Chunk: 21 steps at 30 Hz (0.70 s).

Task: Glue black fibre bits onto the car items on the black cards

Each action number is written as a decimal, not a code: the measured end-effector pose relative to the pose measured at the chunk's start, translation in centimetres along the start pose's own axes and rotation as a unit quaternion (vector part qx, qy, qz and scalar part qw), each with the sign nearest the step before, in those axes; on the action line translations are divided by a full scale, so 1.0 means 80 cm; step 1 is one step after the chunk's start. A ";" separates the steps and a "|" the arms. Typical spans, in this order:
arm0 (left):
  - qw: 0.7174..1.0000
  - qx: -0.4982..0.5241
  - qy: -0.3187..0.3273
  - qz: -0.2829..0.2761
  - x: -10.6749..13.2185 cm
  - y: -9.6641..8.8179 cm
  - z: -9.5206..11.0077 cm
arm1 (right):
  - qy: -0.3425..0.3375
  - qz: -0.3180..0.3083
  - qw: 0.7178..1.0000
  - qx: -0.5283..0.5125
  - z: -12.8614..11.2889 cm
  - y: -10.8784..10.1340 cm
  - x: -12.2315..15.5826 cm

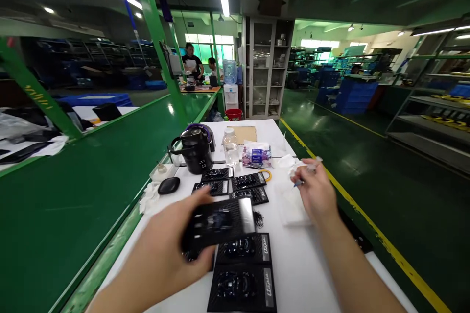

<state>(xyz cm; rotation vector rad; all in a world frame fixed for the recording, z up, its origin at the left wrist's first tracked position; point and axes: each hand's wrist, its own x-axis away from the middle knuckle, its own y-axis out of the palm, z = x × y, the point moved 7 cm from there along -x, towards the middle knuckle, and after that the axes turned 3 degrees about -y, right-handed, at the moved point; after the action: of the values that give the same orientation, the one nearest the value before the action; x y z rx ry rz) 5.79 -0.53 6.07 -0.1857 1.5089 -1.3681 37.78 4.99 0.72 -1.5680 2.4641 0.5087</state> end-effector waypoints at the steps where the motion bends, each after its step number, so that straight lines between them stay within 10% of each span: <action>1: 0.999 0.008 0.025 -0.026 -0.008 0.023 0.015 | -0.007 -0.011 0.999 -0.032 -0.024 0.011 0.005; 8: 0.997 0.081 0.013 -0.001 -0.002 0.087 0.026 | 0.061 -0.316 0.859 -0.400 -0.084 0.118 0.075; 21: 0.996 0.084 0.017 0.034 0.007 0.076 0.036 | 0.072 -0.326 0.850 -0.409 -0.057 0.133 0.093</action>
<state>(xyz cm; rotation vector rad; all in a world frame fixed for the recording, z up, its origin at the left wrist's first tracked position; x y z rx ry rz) 10.74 -0.72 1.44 -0.0056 1.4066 -1.4420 25.13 1.10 4.55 -2.6552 1.6242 1.4452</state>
